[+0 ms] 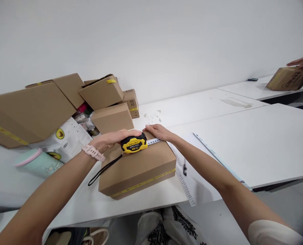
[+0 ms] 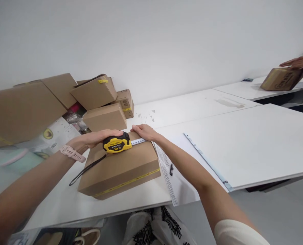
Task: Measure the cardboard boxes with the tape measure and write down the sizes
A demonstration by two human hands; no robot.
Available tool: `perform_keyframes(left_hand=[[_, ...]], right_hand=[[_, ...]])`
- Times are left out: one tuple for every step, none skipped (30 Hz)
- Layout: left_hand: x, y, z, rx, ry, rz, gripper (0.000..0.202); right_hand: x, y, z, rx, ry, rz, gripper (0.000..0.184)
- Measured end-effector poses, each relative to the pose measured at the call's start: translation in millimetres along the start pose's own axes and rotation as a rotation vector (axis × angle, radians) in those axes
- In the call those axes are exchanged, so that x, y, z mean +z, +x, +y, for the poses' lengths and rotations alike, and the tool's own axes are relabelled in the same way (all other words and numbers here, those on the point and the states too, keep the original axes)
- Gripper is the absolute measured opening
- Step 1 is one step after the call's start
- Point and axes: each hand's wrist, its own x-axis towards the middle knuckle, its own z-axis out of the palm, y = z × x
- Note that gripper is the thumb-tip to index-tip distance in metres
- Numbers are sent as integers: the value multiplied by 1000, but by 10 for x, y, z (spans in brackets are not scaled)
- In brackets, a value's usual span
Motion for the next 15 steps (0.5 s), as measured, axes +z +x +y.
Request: perform_keyframes(left_hand=[[0, -4, 3, -8, 9, -2, 66], [-3, -12, 4, -20, 17, -10, 66], [-10, -27, 0, -34, 23, -24, 66], [-26, -51, -13, -49, 30, -38, 66], [-52, -88, -37, -60, 44, -40, 66], [-90, -139, -76, -70, 66, -19, 64], [-140, -204, -132, -77, 95, 29, 62], [-203, -284, -206, -90, 127, 94, 60], [-277, -379, -298, -108, 156, 163, 59], [-359, -487, -405, -124, 174, 219, 57], [-444, -606, -524, -137, 177, 258, 56], [-527, -732, -650, -146, 168, 288, 54], [-604, -863, -778, -148, 152, 321, 51], [-671, -992, -903, -152, 132, 364, 47], [-725, -1115, -1018, -157, 110, 413, 44]], right_hand=[[5, -9, -5, -27, -60, 22, 59], [7, -21, -15, -49, -124, 42, 55], [6, -33, -30, -64, -189, 56, 51], [4, -43, -48, -68, -253, 63, 47], [0, -51, -69, -60, -310, 64, 43], [-3, -56, -89, -47, -357, 60, 40], [-5, -59, -106, -34, -391, 54, 38], [-7, -60, -118, -24, -411, 49, 36], [-6, -60, -124, -16, -417, 46, 34], [-4, -61, -125, -12, -416, 46, 33], [-1, -62, -120, -14, -409, 48, 32], [3, -64, -112, -20, -400, 51, 32], [8, -67, -102, -29, -388, 56, 31], [13, -69, -92, -38, -376, 62, 31], [17, -70, -83, -46, -366, 70, 31]])
